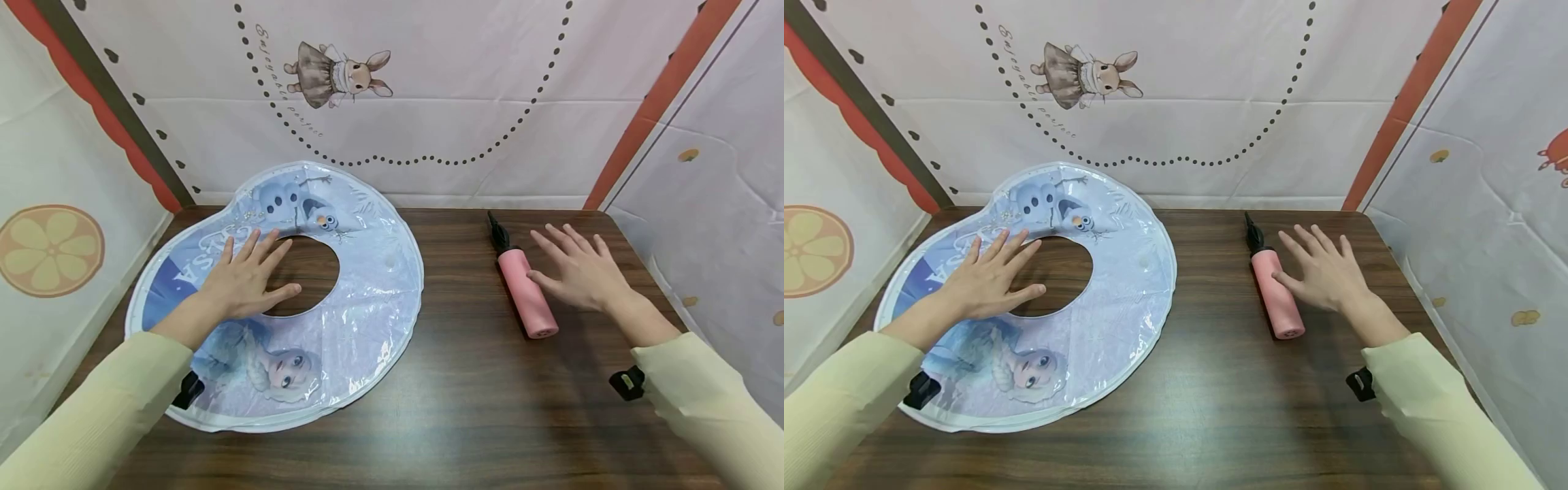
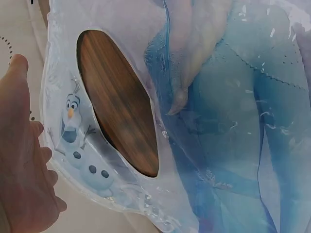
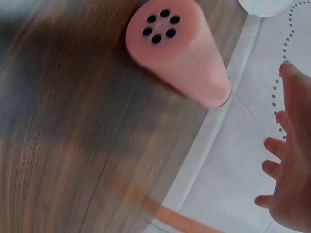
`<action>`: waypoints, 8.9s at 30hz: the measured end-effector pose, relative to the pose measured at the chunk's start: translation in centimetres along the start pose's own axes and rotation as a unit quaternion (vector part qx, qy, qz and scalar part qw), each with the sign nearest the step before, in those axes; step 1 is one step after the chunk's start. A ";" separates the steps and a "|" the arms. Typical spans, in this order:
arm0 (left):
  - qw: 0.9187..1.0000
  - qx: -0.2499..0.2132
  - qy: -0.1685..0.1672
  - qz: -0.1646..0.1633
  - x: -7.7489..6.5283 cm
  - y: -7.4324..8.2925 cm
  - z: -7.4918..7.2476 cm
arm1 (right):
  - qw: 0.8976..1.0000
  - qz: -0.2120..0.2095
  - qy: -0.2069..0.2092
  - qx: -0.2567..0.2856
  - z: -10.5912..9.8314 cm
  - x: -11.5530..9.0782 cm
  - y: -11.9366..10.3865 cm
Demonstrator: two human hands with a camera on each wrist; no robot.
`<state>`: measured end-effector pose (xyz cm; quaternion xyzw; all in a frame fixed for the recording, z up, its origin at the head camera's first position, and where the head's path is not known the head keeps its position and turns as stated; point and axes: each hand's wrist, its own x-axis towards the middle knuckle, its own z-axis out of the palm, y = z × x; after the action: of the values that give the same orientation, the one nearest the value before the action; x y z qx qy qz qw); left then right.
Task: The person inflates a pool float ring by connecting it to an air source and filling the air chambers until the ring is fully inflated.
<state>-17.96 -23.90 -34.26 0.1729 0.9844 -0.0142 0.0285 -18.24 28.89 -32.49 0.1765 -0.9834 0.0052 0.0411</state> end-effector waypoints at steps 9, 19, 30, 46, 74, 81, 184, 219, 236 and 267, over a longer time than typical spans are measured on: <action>0.997 -0.022 0.044 0.058 0.2 0.5 1.8 | 0.993 -0.099 0.048 0.031 1.4 1.0 -3.3; 0.986 -0.061 0.080 0.136 1.3 3.3 3.4 | 0.981 -0.187 0.023 0.050 3.8 3.2 -7.7; 0.974 -0.062 0.070 0.207 2.8 6.8 5.2 | 0.978 -0.192 -0.027 0.074 5.1 5.1 -11.6; 0.976 -0.080 0.005 0.202 2.8 9.5 6.1 | 0.976 -0.210 -0.035 0.048 7.1 6.0 -13.6; 0.965 -0.111 -0.041 0.233 -1.1 8.8 5.5 | 0.946 -0.320 0.013 0.049 6.8 2.5 -15.1; 0.966 -0.110 -0.017 0.233 -0.9 8.9 5.5 | 0.944 -0.319 0.018 0.076 6.7 3.4 -15.0; 0.977 -0.196 0.084 0.009 8.9 13.4 6.1 | 0.948 -0.248 0.000 0.202 8.0 9.4 -16.4; 0.982 -0.130 0.118 0.065 8.6 13.8 6.1 | 0.957 -0.250 0.047 0.138 8.6 9.0 -16.8; 0.972 -0.127 0.181 0.086 8.8 14.2 6.2 | 0.962 -0.198 0.009 0.188 7.4 7.6 -16.0; 0.962 -0.154 0.173 0.143 8.8 12.9 6.1 | 0.974 0.140 -0.083 0.158 4.6 1.4 -3.0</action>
<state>-21.54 -9.04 -41.12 0.3052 0.9297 0.1715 -0.1146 -18.84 25.50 -36.96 0.0415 -0.9850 0.1519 -0.0702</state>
